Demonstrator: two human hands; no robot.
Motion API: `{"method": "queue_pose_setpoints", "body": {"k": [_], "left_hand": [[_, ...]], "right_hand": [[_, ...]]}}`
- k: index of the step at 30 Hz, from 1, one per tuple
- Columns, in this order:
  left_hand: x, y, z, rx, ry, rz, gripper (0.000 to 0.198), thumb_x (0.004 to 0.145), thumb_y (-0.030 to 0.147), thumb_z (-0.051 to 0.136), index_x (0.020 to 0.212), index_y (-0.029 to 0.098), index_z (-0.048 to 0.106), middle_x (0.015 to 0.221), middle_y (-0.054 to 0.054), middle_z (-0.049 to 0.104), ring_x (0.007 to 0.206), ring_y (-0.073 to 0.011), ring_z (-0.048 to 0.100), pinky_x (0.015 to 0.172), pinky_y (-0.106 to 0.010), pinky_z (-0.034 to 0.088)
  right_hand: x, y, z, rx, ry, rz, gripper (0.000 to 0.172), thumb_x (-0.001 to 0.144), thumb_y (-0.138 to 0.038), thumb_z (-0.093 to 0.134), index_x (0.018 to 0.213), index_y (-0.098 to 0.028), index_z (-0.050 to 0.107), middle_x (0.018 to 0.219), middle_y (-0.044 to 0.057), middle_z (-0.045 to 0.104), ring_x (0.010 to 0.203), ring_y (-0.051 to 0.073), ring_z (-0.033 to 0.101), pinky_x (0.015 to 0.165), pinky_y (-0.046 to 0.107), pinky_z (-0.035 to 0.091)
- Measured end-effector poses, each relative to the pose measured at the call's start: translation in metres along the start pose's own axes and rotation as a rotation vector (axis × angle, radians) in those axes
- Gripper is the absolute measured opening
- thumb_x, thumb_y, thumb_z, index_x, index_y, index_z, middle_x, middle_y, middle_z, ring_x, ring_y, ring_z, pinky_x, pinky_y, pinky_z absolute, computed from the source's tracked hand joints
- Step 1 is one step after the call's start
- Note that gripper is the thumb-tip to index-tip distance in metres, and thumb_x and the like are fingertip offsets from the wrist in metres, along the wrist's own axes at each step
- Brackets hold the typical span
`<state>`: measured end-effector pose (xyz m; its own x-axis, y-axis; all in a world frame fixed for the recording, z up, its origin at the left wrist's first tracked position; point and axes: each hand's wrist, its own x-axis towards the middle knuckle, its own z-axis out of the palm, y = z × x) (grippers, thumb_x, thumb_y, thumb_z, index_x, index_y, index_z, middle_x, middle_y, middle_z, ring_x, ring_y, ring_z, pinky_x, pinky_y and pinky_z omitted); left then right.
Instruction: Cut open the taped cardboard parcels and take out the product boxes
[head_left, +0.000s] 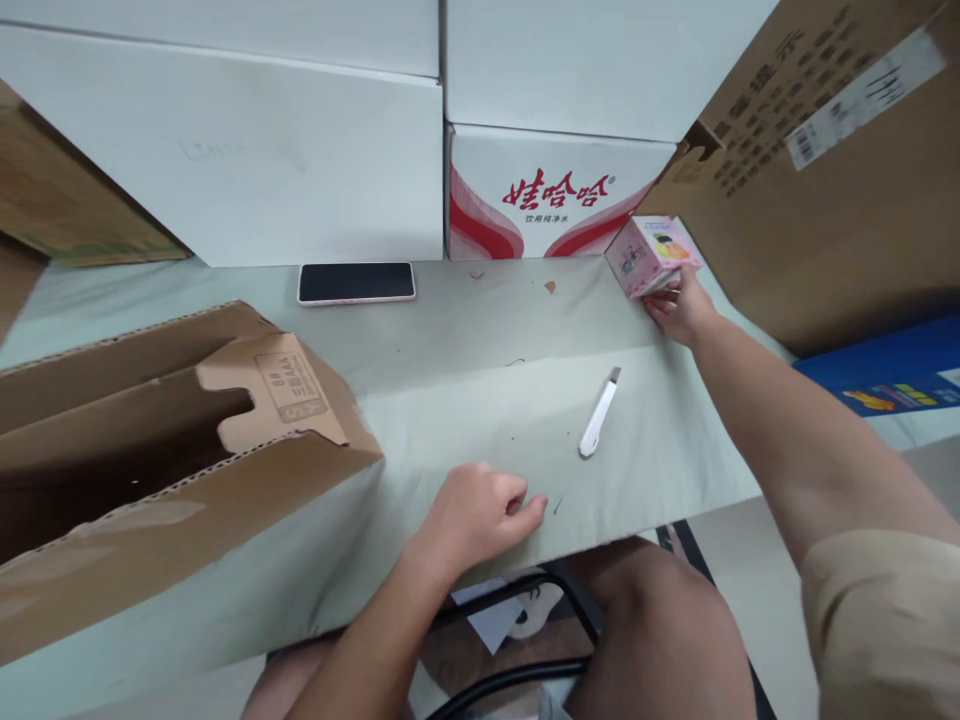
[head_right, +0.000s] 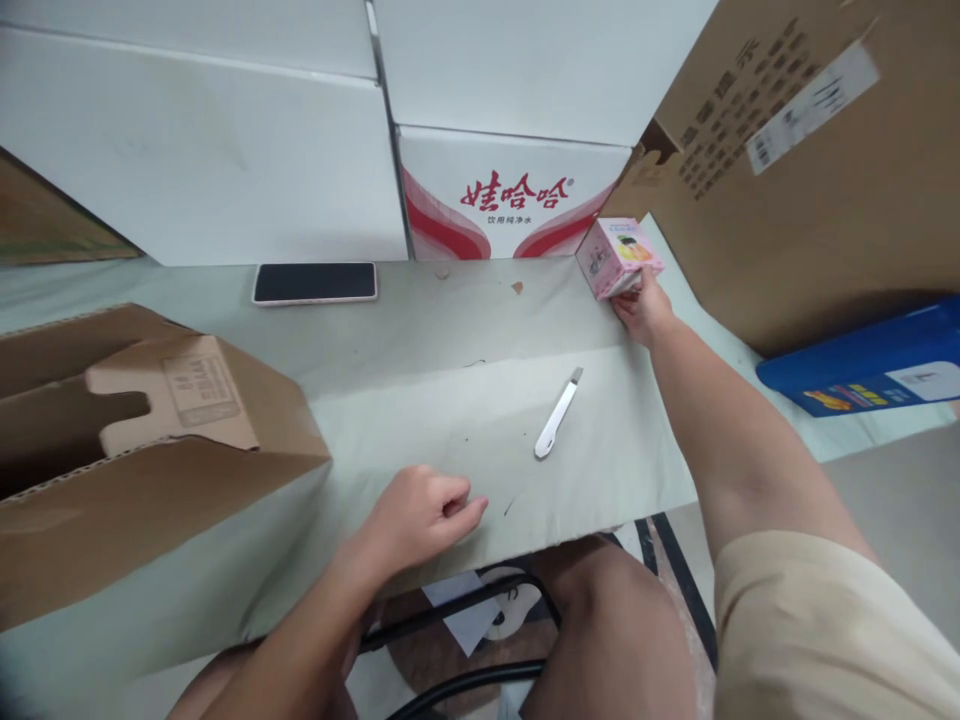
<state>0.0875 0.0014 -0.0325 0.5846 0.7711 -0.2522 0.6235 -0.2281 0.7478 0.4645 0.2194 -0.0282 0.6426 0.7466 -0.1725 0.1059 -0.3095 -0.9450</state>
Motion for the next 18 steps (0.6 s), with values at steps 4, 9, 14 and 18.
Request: {"method": "queue_pose_setpoints", "body": {"k": [4, 9, 14, 18], "left_hand": [[0.003, -0.001, -0.002, 0.025, -0.001, 0.005, 0.048, 0.090, 0.045, 0.050, 0.054, 0.019, 0.031, 0.048, 0.002, 0.031, 0.051, -0.0125, 0.023, 0.058, -0.033, 0.014], [-0.003, -0.001, -0.007, 0.087, 0.045, 0.017, 0.048, 0.092, 0.047, 0.050, 0.053, 0.020, 0.047, 0.050, -0.002, 0.047, 0.052, -0.0143, 0.038, 0.058, -0.034, 0.015], [-0.019, 0.000, -0.016, 0.109, 0.088, 0.041, 0.047, 0.094, 0.050, 0.049, 0.060, 0.020, 0.062, 0.059, -0.004, 0.061, 0.061, -0.0175, 0.053, 0.057, -0.033, 0.020], [-0.031, -0.002, -0.021, 0.073, 0.085, 0.023, 0.046, 0.093, 0.052, 0.048, 0.064, 0.020, 0.065, 0.067, -0.005, 0.067, 0.068, -0.0193, 0.059, 0.060, -0.032, 0.028]], "right_hand": [[-0.002, -0.003, 0.021, -0.211, -0.042, -0.029, 0.025, 0.098, -0.047, 0.050, 0.102, -0.025, 0.062, 0.116, 0.005, 0.068, 0.113, 0.018, 0.065, 0.104, 0.038, 0.053], [-0.049, -0.026, 0.045, -0.418, -0.147, -0.194, 0.013, 0.090, -0.034, 0.063, 0.085, -0.022, 0.067, 0.116, 0.005, 0.071, 0.123, 0.021, 0.060, 0.115, 0.043, 0.043], [-0.167, -0.072, 0.101, -0.416, -0.534, -0.390, 0.017, 0.089, -0.038, 0.067, 0.094, -0.023, 0.072, 0.104, 0.003, 0.074, 0.105, 0.020, 0.068, 0.100, 0.039, 0.055], [-0.289, -0.107, 0.152, -0.327, -0.961, -0.411, 0.040, 0.079, -0.050, 0.078, 0.112, -0.027, 0.072, 0.112, 0.003, 0.074, 0.098, 0.021, 0.071, 0.075, 0.034, 0.063]]}}
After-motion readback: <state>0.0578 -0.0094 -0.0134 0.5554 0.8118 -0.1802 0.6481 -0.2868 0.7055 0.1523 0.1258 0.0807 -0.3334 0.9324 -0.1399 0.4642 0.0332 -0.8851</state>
